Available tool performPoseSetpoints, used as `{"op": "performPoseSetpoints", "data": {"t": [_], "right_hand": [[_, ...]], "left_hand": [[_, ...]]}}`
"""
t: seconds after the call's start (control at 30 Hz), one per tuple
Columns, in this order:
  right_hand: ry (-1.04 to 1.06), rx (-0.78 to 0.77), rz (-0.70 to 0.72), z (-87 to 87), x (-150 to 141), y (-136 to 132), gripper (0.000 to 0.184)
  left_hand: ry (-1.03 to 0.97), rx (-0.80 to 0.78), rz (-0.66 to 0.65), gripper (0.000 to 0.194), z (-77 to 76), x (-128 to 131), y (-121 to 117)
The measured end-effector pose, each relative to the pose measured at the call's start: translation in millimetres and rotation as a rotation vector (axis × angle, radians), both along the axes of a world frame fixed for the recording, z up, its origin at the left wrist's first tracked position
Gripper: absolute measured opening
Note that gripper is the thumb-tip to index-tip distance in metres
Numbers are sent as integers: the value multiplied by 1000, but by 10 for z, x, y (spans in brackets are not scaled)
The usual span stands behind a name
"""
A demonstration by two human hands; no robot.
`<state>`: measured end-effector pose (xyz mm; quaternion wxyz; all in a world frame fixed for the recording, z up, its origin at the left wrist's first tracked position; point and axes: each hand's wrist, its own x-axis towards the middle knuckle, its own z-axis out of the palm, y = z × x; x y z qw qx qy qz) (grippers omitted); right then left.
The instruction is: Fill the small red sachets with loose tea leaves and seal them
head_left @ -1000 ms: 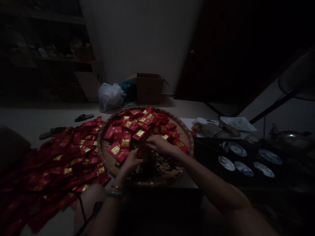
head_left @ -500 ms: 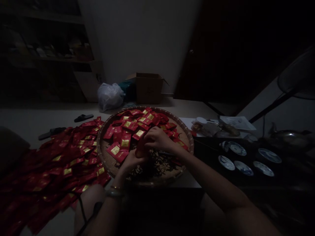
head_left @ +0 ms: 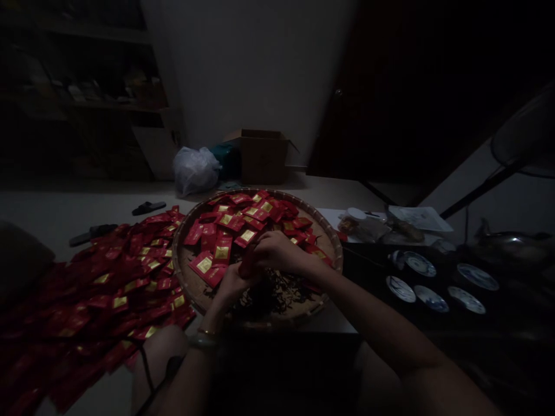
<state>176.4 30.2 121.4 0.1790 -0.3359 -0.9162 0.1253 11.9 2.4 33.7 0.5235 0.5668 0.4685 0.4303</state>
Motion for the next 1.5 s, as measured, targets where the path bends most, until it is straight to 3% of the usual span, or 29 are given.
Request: {"op": "performPoseSetpoints", "data": {"t": [0.1,0.2,0.3,0.47,0.63,0.77,0.93,1.1,1.2,1.3,1.4,1.5], "right_hand": [[75,194,5,79,82,-102,16],[42,263,32,107,138,-196,26],[-126,236,12,63,114,-245,29],[-414,145,-57,7,-26,-304,15],[-498,105,-43,-5,-44,-344,14],[-296,-39,-50,-105,49,-248,12],[61,-218,-111,-222,124,-133,17],[54,-499,-205,-240,145,-86,36],[19,-483,-262,-237,137,-68,40],[63,-395,-315,-278,101,-61,30],[256,-361,-368,-399,36,-67,22],[530,-407,-492,-568,-48,-88,36]], "left_hand": [[28,28,53,22,-26,-13,4],[25,58,63,22,-54,-27,-1],[23,111,56,23,-74,-39,-7],[105,199,0,20,-72,-43,-20],[128,202,-97,25,-81,-32,-34],[-37,106,-111,34,-61,-6,-28],[-136,42,36,35,-17,20,-20],[-93,62,148,34,-12,52,-40],[-76,68,176,36,-7,79,-46],[-111,35,196,39,7,101,-47],[-144,3,237,38,14,112,-49],[-163,-14,294,40,0,110,-43]]}}
